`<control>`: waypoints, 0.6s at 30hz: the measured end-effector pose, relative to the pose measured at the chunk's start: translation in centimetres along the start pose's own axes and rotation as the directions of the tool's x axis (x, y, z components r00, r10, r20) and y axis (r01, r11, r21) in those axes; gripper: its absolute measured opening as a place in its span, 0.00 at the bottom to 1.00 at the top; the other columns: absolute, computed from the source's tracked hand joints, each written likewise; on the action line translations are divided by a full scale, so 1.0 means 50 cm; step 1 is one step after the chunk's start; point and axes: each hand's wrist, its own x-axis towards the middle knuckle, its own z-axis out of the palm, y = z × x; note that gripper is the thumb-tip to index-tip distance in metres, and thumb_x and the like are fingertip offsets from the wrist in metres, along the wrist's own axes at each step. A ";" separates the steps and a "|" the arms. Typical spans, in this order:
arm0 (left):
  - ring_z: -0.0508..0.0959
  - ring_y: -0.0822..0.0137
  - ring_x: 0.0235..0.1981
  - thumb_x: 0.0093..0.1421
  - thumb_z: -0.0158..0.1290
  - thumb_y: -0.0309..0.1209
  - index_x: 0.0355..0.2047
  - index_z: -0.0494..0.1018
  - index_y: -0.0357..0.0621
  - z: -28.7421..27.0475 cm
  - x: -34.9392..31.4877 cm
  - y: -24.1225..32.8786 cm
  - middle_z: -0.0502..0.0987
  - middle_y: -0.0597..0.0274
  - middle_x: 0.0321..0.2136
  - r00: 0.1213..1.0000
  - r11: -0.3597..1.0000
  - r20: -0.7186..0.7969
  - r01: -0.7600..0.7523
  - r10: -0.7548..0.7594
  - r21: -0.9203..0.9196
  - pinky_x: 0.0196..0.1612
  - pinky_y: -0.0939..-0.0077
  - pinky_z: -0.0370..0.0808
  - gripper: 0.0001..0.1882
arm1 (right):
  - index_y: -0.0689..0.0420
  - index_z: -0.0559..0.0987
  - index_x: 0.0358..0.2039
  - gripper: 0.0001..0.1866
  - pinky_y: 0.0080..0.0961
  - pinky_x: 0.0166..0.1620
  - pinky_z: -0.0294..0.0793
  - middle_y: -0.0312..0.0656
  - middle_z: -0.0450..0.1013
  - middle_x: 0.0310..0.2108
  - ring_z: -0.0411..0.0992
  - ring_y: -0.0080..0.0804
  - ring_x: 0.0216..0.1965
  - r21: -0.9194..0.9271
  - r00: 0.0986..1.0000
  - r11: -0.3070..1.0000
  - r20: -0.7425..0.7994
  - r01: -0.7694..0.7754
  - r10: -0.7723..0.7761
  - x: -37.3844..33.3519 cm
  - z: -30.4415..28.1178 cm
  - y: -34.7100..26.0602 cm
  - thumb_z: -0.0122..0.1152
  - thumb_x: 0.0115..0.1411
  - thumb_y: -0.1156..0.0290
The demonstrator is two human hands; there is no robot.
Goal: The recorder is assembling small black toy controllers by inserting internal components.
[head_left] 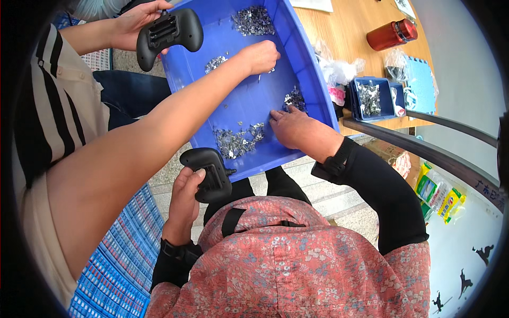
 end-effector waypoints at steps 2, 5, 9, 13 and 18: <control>0.79 0.68 0.46 0.66 0.48 0.29 0.54 0.70 0.37 0.010 -0.001 0.005 0.79 0.59 0.46 1.000 1.000 0.022 0.001 -0.001 0.021 0.53 0.69 0.76 0.17 | 0.61 0.67 0.63 0.26 0.46 0.71 0.50 0.50 0.58 0.68 0.56 0.42 0.70 -0.015 0.999 1.000 0.046 0.018 -0.018 -0.006 0.005 0.005 0.44 0.64 0.71; 0.80 0.68 0.46 0.65 0.48 0.29 0.54 0.70 0.37 0.009 0.009 -0.005 0.79 0.59 0.46 1.000 0.999 0.013 0.003 -0.004 0.037 0.53 0.69 0.76 0.18 | 0.60 0.73 0.59 0.24 0.44 0.70 0.50 0.49 0.63 0.66 0.58 0.40 0.68 0.015 0.994 1.000 -0.107 -0.021 0.023 -0.001 0.044 0.023 0.48 0.63 0.68; 0.79 0.71 0.46 0.65 0.50 0.28 0.52 0.72 0.38 0.011 0.005 0.003 0.79 0.60 0.45 1.000 1.000 0.020 0.015 -0.016 0.010 0.52 0.73 0.75 0.16 | 0.60 0.75 0.57 0.23 0.45 0.68 0.52 0.47 0.67 0.63 0.63 0.41 0.65 -0.032 0.997 0.998 -0.050 -0.058 0.057 0.002 0.041 0.030 0.48 0.63 0.68; 0.79 0.71 0.46 0.66 0.49 0.28 0.53 0.72 0.38 0.012 -0.001 0.010 0.80 0.60 0.45 1.000 1.000 0.016 0.021 -0.021 0.019 0.52 0.73 0.75 0.16 | 0.59 0.78 0.54 0.21 0.47 0.67 0.55 0.46 0.72 0.58 0.67 0.41 0.62 -0.012 0.996 0.999 -0.075 -0.048 0.047 -0.001 0.034 0.025 0.49 0.62 0.68; 0.79 0.71 0.45 0.66 0.49 0.27 0.53 0.71 0.38 0.010 0.000 0.007 0.79 0.60 0.45 1.000 1.000 0.023 0.010 -0.010 0.019 0.52 0.73 0.75 0.16 | 0.59 0.79 0.52 0.20 0.47 0.66 0.57 0.45 0.72 0.57 0.67 0.41 0.61 -0.031 0.975 0.997 -0.212 -0.072 0.064 0.006 0.012 0.031 0.50 0.62 0.67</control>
